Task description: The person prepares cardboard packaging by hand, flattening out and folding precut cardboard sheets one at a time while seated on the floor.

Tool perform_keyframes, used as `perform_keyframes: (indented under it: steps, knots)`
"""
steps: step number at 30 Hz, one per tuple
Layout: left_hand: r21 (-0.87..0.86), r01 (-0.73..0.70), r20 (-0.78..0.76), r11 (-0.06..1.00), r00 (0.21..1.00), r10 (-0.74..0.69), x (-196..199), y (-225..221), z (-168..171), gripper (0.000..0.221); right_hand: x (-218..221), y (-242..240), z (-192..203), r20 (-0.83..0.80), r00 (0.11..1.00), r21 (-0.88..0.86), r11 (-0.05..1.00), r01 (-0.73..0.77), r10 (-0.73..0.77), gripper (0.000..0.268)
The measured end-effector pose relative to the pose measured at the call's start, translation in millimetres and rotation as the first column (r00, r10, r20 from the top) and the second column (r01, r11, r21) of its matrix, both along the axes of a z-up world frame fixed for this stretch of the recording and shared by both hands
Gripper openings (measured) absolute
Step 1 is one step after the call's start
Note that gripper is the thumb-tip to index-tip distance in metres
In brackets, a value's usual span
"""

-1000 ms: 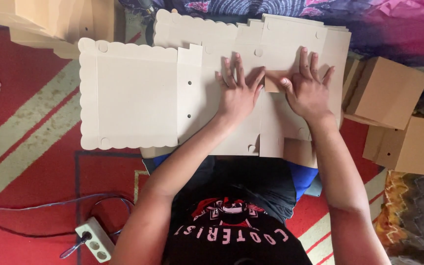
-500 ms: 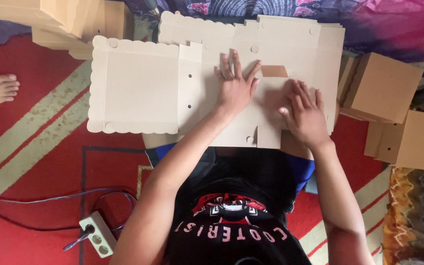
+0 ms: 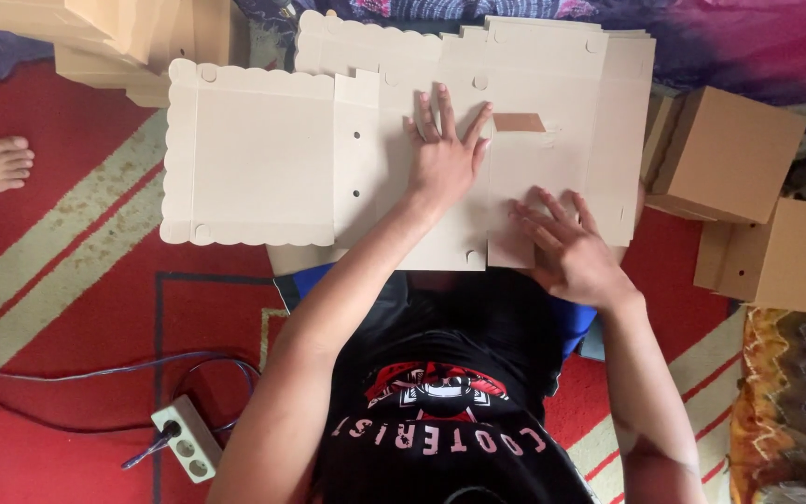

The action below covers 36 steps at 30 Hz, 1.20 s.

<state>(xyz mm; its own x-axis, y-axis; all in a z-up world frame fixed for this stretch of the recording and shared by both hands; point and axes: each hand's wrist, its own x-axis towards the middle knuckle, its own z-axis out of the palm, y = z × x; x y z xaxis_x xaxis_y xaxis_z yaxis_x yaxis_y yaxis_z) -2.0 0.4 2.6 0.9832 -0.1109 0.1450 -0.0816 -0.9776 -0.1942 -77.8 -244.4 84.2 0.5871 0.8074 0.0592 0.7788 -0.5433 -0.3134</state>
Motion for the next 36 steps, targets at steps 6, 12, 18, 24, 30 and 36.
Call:
perform_keyframes:
  steps: [6, 12, 18, 24, 30, 36]
  knots:
    - [0.019, 0.009, -0.024, 1.0, 1.0, -0.008, 0, 0, 2, 0.054, 7, 10, -17, -0.004, 0.97, 0.204, 0.949, 0.239, -0.243, 0.057]
    - [-0.009, 0.003, 0.048, 1.0, 0.999, -0.002, 0, -1, -6, 0.053, 15, 32, -22, 0.01, 0.912, 0.106, 0.907, 0.407, -0.41, 0.079]
    - [0.012, -0.003, 0.006, 1.0, 1.0, 0.003, 1, -1, -2, 0.056, 17, 44, -19, 0.159, 0.884, 0.049, 0.898, 0.437, -0.439, 0.091]
    - [0.012, 0.011, 0.0, 1.0, 1.0, -0.011, 2, 1, 7, 0.054, 18, 43, -18, 0.185, 0.89, 0.043, 0.909, 0.416, -0.416, 0.095]
    - [-0.039, -0.014, 0.022, 0.999, 1.0, 0.015, 7, 5, -3, 0.054, 17, 38, -14, 0.111, 0.905, 0.065, 0.911, 0.406, -0.411, 0.089]
    - [-0.108, -0.192, -0.097, 0.975, 0.978, 0.182, 24, 24, -4, 0.054, 21, 38, -20, 0.054, 0.883, 0.095, 0.883, 0.46, -0.466, 0.089]
